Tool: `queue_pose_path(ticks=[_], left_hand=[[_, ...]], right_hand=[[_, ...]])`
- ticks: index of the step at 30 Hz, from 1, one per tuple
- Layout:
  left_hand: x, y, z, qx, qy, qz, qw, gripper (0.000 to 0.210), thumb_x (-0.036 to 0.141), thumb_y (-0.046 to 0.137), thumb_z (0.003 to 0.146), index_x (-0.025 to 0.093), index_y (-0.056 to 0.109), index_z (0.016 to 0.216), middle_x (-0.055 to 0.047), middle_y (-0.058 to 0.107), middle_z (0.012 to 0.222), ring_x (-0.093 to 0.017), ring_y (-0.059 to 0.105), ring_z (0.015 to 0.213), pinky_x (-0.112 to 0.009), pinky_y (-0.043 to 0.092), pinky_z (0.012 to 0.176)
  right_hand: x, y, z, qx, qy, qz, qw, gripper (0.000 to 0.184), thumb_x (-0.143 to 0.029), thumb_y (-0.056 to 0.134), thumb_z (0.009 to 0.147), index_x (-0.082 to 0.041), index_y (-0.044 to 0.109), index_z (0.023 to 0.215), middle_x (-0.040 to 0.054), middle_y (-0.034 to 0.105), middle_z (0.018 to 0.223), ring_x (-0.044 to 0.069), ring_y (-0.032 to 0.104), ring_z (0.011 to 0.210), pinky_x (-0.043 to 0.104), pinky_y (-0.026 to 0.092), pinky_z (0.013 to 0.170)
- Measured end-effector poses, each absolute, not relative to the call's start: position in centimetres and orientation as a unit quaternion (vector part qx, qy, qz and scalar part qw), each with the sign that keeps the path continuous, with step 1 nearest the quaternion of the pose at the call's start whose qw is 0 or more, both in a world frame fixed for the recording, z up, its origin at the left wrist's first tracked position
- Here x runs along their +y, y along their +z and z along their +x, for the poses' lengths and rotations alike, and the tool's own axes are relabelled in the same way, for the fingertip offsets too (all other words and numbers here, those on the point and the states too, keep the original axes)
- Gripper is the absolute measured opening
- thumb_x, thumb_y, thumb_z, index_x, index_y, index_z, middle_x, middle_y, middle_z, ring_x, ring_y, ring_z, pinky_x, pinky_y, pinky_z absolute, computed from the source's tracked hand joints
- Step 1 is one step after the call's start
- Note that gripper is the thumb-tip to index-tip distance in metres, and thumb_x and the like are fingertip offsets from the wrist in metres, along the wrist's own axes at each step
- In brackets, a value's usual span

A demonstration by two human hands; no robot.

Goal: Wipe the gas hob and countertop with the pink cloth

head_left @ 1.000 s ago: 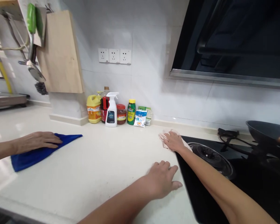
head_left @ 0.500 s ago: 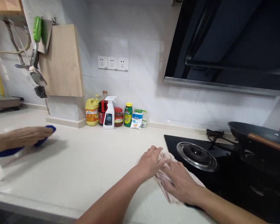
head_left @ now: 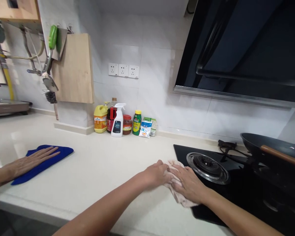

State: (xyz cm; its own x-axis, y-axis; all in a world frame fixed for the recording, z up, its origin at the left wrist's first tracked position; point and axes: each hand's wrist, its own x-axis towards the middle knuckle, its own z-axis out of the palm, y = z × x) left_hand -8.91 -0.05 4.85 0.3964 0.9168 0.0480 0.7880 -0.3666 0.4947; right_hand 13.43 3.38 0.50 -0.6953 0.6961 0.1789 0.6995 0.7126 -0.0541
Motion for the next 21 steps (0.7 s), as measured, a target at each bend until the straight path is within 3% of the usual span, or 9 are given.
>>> queue_pose_path(ticks=[5,8,12,16,21], left_hand=[[1.6,4.0,-12.5,0.555,0.177,0.797,0.160,0.049,0.055,0.043,0.098,0.024,0.057,0.133,-0.010,0.058,0.126,-0.028,0.060,0.116,-0.040,0.046,0.099],[3.2,2.9,-14.4,0.574,0.182,0.793,0.094,0.039,0.045,0.047,0.099,0.022,0.059,0.128,-0.010,0.057,0.130,-0.028,0.055,0.123,-0.042,0.041,0.105],[3.3,3.1,-15.3,0.567,0.153,0.809,0.035,0.033,0.041,0.050,0.098,0.022,0.061,0.123,-0.011,0.058,0.126,-0.029,0.059,0.113,-0.045,0.042,0.099],[1.8,5.0,-15.5,0.572,0.123,0.811,0.004,0.036,0.044,0.047,0.100,0.020,0.060,0.124,-0.012,0.060,0.121,-0.030,0.060,0.106,-0.045,0.043,0.095],[1.2,5.9,-15.6,0.578,0.087,0.810,-0.044,0.039,0.047,0.045,0.101,0.017,0.062,0.119,-0.014,0.061,0.110,-0.032,0.061,0.098,-0.044,0.045,0.087]], right_hand=[[8.6,-0.4,11.5,-0.897,-0.045,-0.428,0.098,0.059,-0.051,0.038,0.097,-0.026,0.043,0.150,0.0122,0.035,0.160,0.027,0.029,0.147,0.053,0.024,0.114],[11.9,-0.6,10.5,-0.885,-0.056,-0.454,0.092,0.060,-0.049,0.036,0.097,-0.025,0.041,0.151,0.0115,0.032,0.161,0.027,0.028,0.148,0.051,0.026,0.113],[16.7,-0.4,8.8,-0.858,-0.074,-0.504,0.073,0.061,-0.053,0.034,0.098,-0.026,0.038,0.153,0.0109,0.030,0.163,0.028,0.028,0.147,0.050,0.026,0.112],[21.3,-0.4,6.6,-0.831,-0.079,-0.548,0.060,0.061,-0.055,0.033,0.098,-0.029,0.037,0.152,0.0117,0.035,0.159,0.030,0.029,0.145,0.051,0.026,0.111],[24.8,-0.8,3.2,-0.795,-0.062,-0.599,0.076,0.063,-0.057,0.031,0.097,-0.025,0.038,0.151,0.0178,0.042,0.149,0.038,0.042,0.134,0.057,0.028,0.105]])
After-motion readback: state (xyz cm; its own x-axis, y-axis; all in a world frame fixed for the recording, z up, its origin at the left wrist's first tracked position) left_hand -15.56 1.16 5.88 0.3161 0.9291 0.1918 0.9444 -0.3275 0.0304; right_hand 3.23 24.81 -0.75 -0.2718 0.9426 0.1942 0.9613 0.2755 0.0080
